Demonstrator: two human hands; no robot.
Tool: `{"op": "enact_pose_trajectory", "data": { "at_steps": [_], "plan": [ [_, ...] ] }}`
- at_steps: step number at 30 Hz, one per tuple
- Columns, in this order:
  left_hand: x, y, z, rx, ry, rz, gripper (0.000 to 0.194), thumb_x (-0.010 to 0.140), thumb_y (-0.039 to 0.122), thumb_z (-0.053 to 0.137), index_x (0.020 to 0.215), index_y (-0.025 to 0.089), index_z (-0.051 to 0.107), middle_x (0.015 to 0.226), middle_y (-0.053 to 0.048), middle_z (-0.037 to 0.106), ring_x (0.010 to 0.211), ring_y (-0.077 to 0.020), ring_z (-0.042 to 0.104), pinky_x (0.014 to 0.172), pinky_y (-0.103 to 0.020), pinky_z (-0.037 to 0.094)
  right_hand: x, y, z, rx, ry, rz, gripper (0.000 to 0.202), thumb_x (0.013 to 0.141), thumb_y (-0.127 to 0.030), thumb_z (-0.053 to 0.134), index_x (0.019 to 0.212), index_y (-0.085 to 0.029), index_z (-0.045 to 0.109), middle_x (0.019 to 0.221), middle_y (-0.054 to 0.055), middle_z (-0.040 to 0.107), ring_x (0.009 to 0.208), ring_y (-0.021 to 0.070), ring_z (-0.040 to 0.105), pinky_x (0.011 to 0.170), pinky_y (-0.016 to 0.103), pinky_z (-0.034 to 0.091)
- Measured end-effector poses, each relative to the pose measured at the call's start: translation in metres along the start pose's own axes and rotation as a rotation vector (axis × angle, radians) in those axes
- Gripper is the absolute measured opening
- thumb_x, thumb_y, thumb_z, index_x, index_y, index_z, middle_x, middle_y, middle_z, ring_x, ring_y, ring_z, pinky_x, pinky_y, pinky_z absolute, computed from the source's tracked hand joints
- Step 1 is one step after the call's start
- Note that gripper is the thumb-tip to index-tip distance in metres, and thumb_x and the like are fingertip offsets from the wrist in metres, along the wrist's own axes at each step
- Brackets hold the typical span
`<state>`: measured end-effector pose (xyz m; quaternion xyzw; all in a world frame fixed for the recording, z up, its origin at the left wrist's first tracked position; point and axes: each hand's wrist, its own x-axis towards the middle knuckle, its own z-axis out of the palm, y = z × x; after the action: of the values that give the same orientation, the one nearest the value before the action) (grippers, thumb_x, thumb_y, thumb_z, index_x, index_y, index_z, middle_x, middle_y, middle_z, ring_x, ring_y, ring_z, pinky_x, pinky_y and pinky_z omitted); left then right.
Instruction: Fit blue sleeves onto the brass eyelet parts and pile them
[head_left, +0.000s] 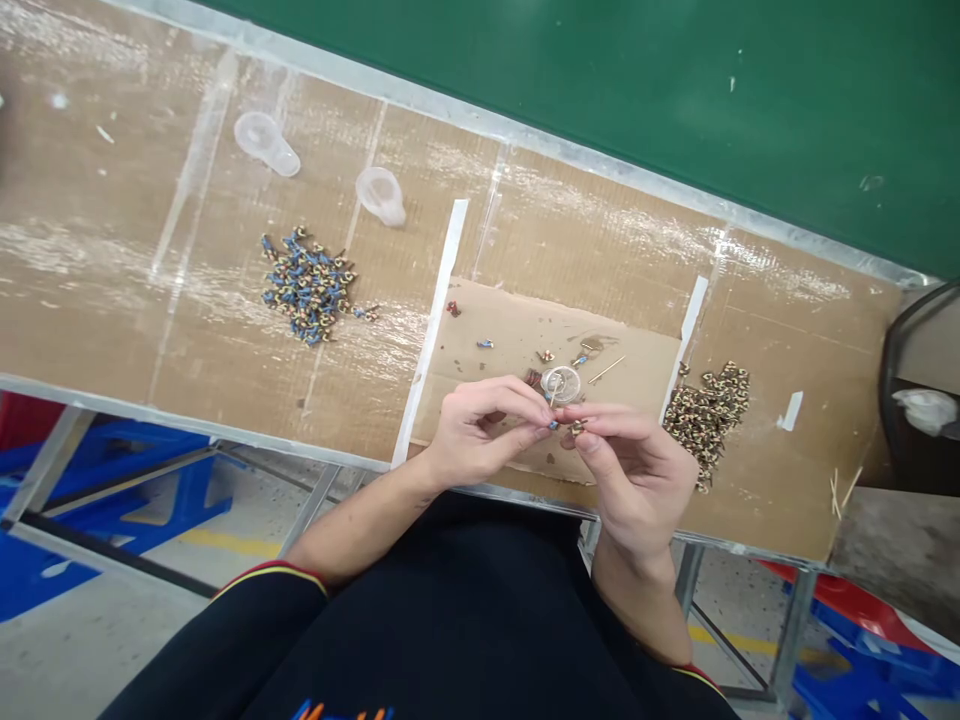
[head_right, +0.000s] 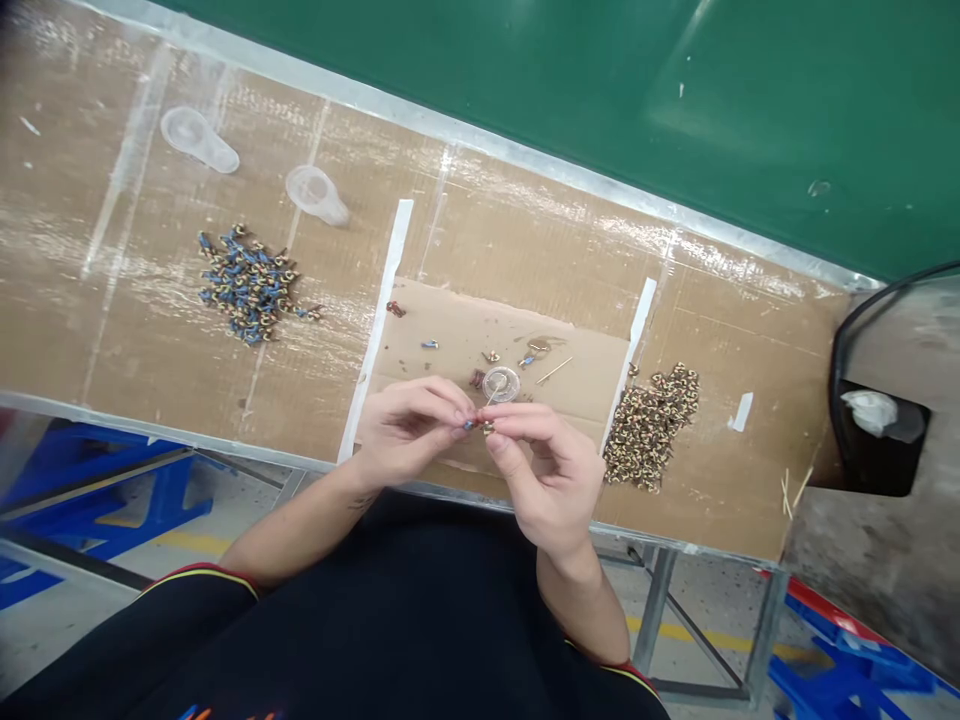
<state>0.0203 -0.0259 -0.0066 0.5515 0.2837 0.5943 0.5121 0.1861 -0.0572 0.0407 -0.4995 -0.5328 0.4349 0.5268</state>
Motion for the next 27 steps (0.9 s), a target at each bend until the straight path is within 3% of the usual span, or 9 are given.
{"op": "enact_pose_trajectory", "data": {
  "at_steps": [27],
  "plan": [
    [0.0017, 0.0026, -0.0007, -0.01, -0.021, -0.01, 0.007, 0.094, 0.018, 0.08, 0.088, 0.018, 0.076, 0.085, -0.007, 0.081, 0.077, -0.0149, 0.08, 0.07, -0.023, 0.065, 0.0001, 0.0035, 0.0039, -0.04, -0.004, -0.069, 0.018, 0.092, -0.012, 0.079, 0.1, -0.028, 0.08, 0.097, 0.001, 0.084, 0.089, 0.0171, 0.082, 0.079, 0.029, 0.069]
  ]
}}
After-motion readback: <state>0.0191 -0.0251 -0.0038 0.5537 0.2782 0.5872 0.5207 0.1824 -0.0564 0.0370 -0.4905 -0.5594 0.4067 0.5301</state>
